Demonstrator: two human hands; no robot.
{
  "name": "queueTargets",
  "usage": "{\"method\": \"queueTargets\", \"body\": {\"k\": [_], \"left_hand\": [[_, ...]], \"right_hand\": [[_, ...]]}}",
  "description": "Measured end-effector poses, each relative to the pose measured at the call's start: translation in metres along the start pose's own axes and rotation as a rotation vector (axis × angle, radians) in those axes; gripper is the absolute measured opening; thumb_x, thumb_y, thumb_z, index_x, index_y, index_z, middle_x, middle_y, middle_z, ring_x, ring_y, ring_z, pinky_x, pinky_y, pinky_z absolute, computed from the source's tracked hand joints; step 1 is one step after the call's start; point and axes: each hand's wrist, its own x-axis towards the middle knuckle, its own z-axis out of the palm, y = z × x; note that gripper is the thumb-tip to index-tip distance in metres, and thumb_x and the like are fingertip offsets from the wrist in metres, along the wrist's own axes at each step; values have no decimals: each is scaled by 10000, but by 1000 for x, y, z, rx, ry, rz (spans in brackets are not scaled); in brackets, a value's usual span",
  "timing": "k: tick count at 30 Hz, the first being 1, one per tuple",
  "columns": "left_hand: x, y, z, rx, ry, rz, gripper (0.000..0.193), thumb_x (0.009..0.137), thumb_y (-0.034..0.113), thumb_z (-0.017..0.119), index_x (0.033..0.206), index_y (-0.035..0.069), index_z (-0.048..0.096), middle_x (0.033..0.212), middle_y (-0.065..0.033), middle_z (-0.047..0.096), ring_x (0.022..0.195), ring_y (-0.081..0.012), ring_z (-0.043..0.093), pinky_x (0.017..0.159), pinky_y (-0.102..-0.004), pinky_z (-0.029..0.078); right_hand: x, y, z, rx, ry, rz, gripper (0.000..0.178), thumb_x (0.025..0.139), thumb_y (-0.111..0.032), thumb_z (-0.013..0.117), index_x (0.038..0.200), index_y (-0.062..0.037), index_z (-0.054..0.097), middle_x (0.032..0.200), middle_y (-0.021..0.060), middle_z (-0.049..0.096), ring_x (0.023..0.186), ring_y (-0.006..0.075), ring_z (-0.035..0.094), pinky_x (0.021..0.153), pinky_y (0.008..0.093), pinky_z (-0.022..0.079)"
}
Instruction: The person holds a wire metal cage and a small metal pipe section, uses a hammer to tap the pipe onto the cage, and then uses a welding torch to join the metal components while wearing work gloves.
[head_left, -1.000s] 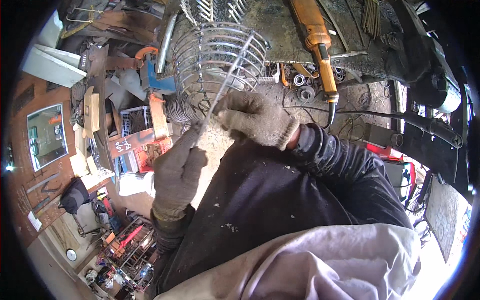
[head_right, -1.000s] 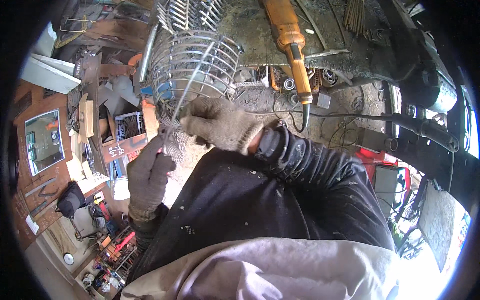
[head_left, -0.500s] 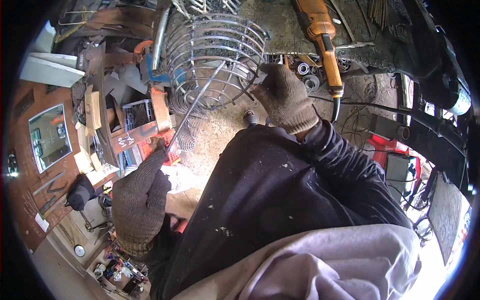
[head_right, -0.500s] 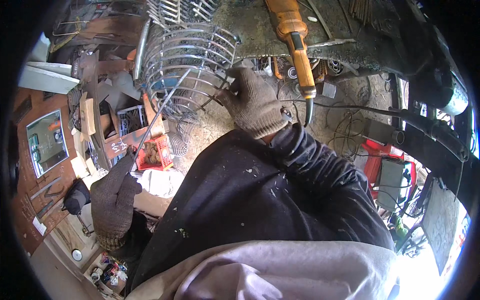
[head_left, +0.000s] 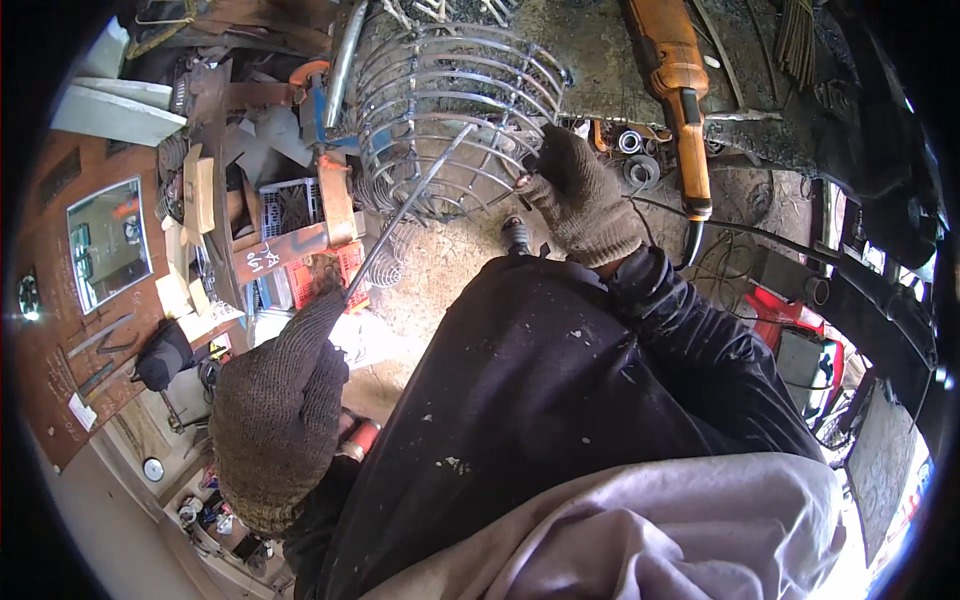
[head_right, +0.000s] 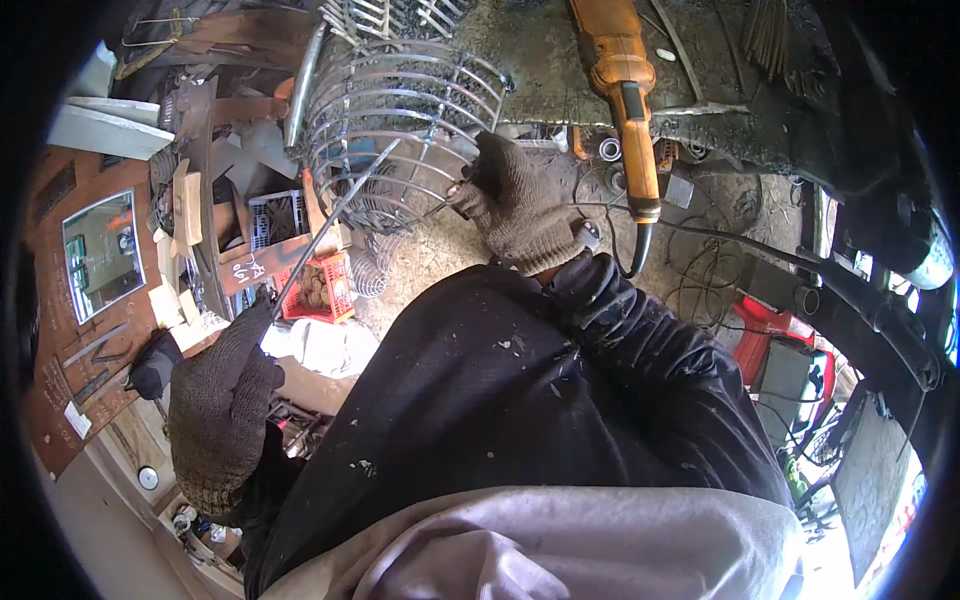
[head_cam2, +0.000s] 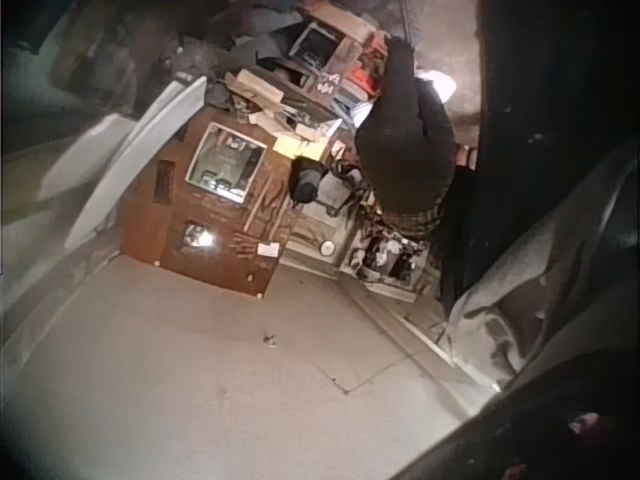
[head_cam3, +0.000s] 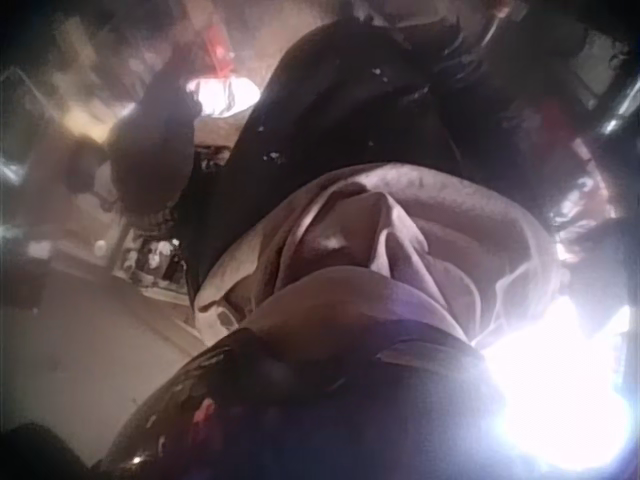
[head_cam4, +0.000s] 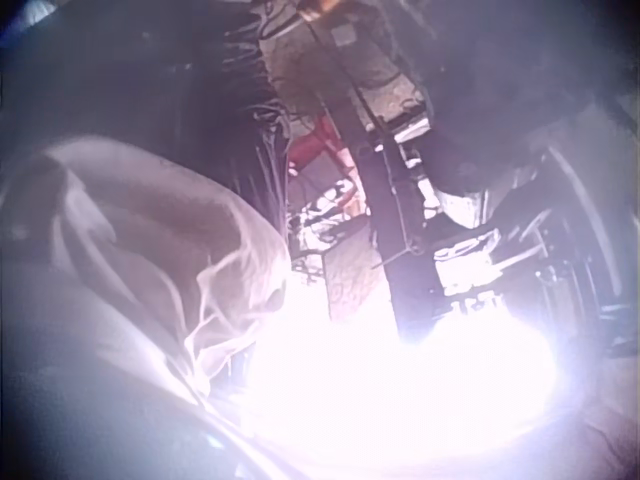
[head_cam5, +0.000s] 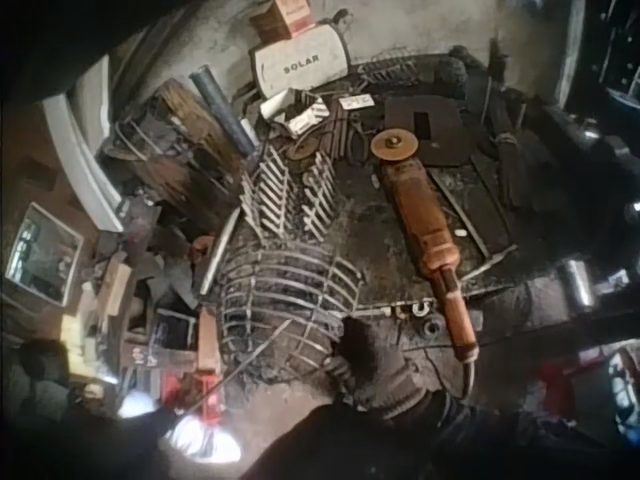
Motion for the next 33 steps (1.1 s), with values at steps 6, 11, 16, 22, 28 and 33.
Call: {"method": "queueTargets", "body": {"k": [6, 11, 16, 22, 28, 33], "left_hand": [[1, 6, 6, 83, 26, 13, 362, 945, 77, 568, 1300, 30, 614, 877, -170, 705, 746, -249, 682, 689, -371, 528], [10, -7, 14, 83, 129, 224, 345, 917, 88, 624, 1257, 30, 634, 781, -184, 658, 666, -300, 652, 615, -407, 494], [9, -5, 35, -106, 109, 110, 346, 920, 74, 623, 1261, 17, 627, 818, -177, 689, 717, -294, 682, 647, -398, 513], [10, 1, 38, -134, 85, 104, 365, 983, 149, 552, 1300, -30, 589, 813, -174, 712, 739, -239, 709, 689, -363, 543], [10, -2, 47, -152, 171, 110, 320, 920, 81, 643, 1230, 3, 641, 857, -171, 715, 745, -282, 714, 677, -379, 549], [10, -7, 52, -114, 206, 137, 317, 906, 63, 654, 1216, 0, 648, 932, -192, 715, 794, -290, 719, 711, -373, 554]], "right_hand": [[1, -18, -5, -129, -103, 101, 618, 904, -326, 730, 1318, 56, 476, 1110, 189, 653, 1032, 252, 654, 879, 357, 524], [1, -11, -6, -212, -51, 40, 614, 908, -369, 713, 1304, 46, 494, 1083, 199, 657, 989, 286, 665, 834, 374, 527], [1, -12, -4, -209, -27, -7, 625, 908, -396, 706, 1299, 44, 499, 981, 191, 672, 892, 291, 677, 795, 378, 533], [2, -15, -6, -225, -39, 44, 639, 902, -409, 712, 1293, 52, 504, 964, 189, 677, 871, 274, 684, 785, 369, 541], [1, -11, -3, -195, 1, 9, 566, 882, -329, 740, 1269, 19, 518, 926, 163, 682, 836, 283, 696, 737, 376, 542], [-1, -9, -5, -168, -36, 62, 648, 894, -394, 728, 1307, 46, 494, 986, 175, 662, 902, 248, 670, 794, 363, 544]]}}
